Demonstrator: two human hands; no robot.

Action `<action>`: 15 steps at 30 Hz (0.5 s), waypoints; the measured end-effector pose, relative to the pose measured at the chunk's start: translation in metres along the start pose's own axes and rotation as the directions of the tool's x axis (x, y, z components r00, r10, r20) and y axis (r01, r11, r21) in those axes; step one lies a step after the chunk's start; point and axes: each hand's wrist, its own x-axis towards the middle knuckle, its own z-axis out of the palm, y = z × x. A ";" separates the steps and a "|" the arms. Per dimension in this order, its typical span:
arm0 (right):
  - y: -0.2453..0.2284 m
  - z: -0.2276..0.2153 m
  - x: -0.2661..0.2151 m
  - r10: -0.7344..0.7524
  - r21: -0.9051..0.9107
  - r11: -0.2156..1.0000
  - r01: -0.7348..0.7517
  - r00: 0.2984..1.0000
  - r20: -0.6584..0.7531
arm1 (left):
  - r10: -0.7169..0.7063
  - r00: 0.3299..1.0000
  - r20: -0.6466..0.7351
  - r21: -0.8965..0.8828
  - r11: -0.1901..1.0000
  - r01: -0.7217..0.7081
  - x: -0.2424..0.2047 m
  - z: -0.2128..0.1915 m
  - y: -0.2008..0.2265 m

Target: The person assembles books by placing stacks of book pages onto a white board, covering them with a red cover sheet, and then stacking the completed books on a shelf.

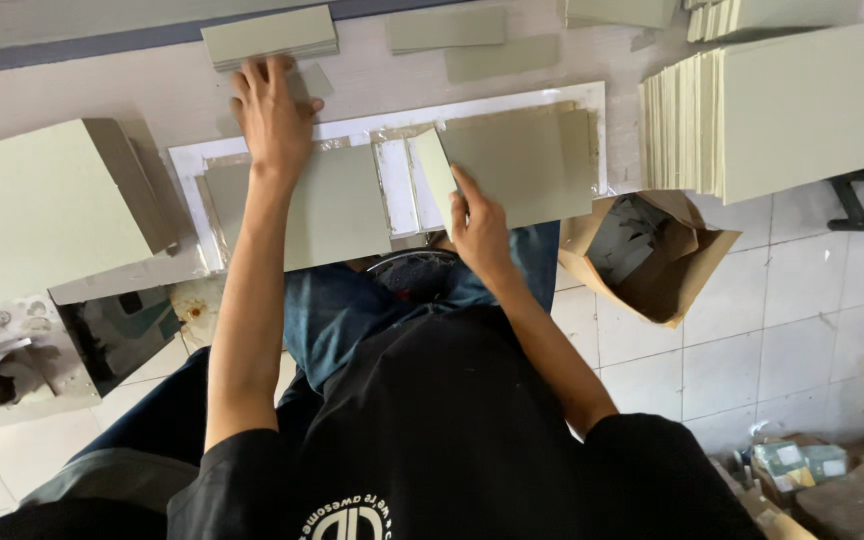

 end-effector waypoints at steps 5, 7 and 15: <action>-0.009 0.007 -0.014 -0.016 -0.066 0.998 0.023 0.994 0.104 | 0.082 0.995 -0.048 0.007 0.997 -0.081 0.008 0.001 -0.012; -0.008 0.010 -0.011 -0.039 -0.173 0.983 0.064 0.989 0.144 | 0.136 0.984 -0.116 0.092 0.988 -0.126 0.010 -0.004 -0.015; -0.015 0.003 0.009 -0.112 -0.554 0.807 0.204 0.974 0.195 | 0.115 0.965 -0.236 -0.184 0.970 -0.161 0.015 -0.039 -0.004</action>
